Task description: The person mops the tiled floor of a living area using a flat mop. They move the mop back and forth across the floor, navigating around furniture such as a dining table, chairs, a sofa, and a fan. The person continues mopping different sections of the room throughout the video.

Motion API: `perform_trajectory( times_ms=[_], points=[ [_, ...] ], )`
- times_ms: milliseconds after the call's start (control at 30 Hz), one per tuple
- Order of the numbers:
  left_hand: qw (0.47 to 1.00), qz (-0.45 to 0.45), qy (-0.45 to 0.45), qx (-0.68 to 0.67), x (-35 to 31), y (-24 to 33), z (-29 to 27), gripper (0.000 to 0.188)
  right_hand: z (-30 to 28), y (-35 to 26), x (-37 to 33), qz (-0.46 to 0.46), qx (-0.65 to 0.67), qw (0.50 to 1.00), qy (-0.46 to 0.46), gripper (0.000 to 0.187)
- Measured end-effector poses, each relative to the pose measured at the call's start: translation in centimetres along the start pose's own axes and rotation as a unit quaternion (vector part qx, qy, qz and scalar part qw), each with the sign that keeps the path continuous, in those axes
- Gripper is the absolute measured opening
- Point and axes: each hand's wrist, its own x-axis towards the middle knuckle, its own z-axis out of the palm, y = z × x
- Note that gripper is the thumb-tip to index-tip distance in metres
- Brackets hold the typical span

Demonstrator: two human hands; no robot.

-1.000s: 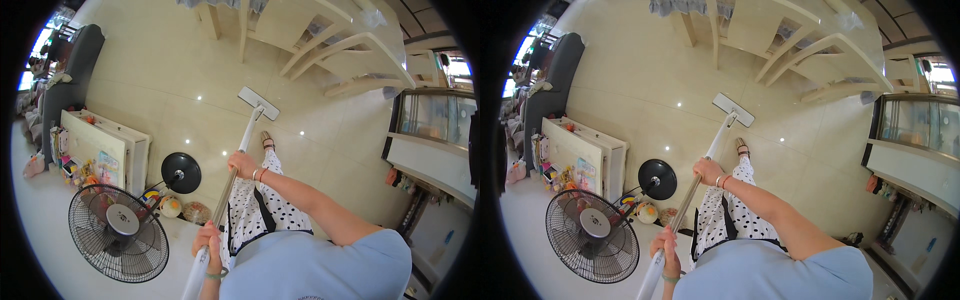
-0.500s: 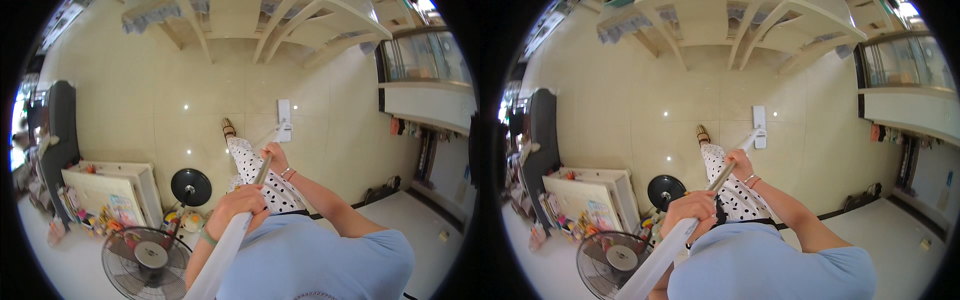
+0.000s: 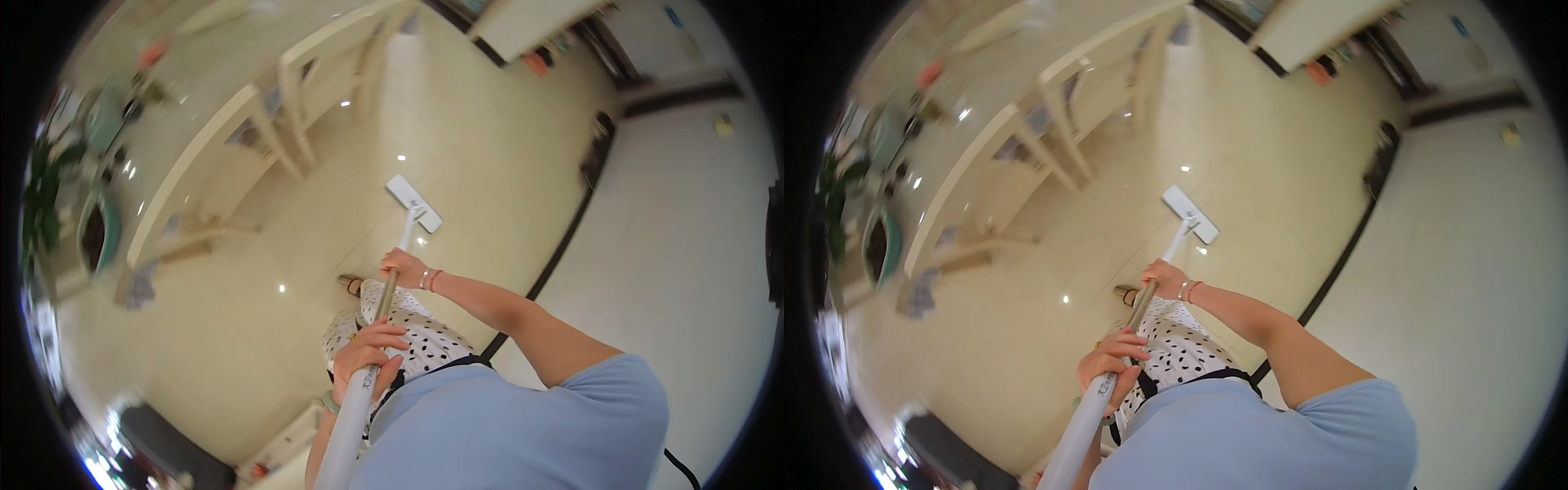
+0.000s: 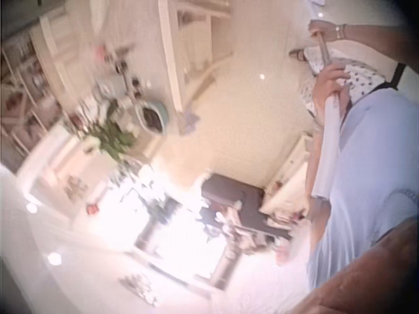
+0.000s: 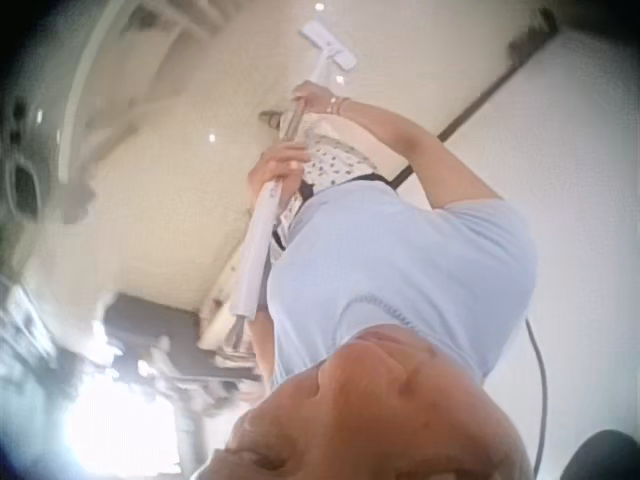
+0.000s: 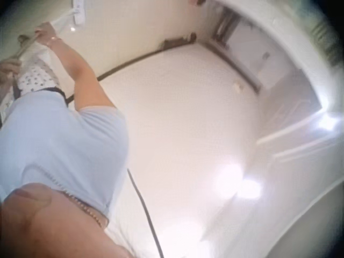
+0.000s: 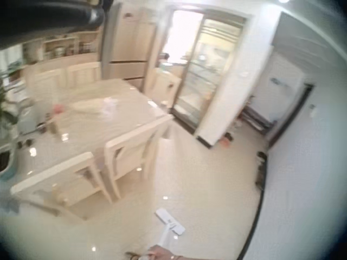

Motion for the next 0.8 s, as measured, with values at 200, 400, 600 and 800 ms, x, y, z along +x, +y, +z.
perform_trajectory(
  times_ms=[200, 400, 600, 800],
  points=[
    [0.999, 0.024, 0.013, -0.022, 1.7, -2.0, 1.7, 0.02, -2.2, -0.4, -0.9, 0.168, 0.067, 0.983, 0.004, 0.006],
    [1.0, -0.001, -0.008, 0.001, 2.1, -2.6, 2.5, 0.018, 0.1, 2.2, -1.7, 0.131, 0.057, 0.988, 0.058, 0.004],
    [0.995, -0.076, 0.038, 0.056, 4.3, 6.0, -0.2, 0.017, -2.4, -4.8, 1.0, 0.106, 0.085, 0.99, 0.02, 0.004],
    [0.97, -0.15, 0.031, 0.189, 2.7, 13.5, 0.1, 0.013, 0.3, -12.2, 1.8, 0.107, 0.167, 0.977, -0.085, 0.003]
  ],
)
